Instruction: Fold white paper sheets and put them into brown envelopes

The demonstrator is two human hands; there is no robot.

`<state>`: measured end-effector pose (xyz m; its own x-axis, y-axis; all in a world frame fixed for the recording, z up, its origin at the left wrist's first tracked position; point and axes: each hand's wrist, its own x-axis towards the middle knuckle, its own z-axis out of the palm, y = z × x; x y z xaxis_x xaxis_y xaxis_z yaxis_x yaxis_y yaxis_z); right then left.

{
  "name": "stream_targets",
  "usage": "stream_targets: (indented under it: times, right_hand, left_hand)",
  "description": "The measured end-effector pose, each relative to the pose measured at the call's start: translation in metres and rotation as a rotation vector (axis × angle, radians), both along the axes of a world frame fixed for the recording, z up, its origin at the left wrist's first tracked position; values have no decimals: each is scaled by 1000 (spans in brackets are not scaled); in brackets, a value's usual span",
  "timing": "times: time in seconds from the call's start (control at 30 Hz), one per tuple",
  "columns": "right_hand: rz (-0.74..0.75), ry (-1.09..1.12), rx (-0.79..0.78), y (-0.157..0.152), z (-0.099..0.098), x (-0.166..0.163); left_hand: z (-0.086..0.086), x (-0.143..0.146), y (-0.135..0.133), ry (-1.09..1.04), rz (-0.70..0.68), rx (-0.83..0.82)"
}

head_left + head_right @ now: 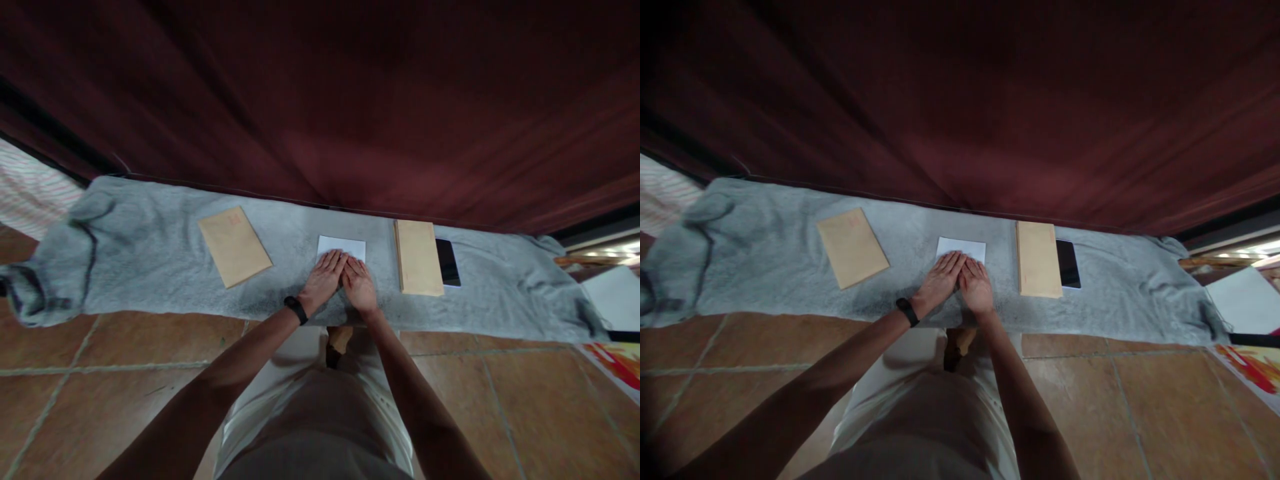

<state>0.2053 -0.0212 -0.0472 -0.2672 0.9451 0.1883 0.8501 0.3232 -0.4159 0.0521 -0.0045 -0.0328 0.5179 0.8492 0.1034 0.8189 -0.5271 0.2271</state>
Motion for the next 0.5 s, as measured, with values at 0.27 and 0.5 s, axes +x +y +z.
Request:
stream_targets:
  times: [0.27, 0.5]
  right_hand:
    - [-110, 158, -2, 2, 0, 4]
    - [-137, 169, -4, 7, 7, -1]
  left_hand:
    - [-4, -1, 2, 13, -6, -8]
    - [-4, -1, 2, 41, -26, 39]
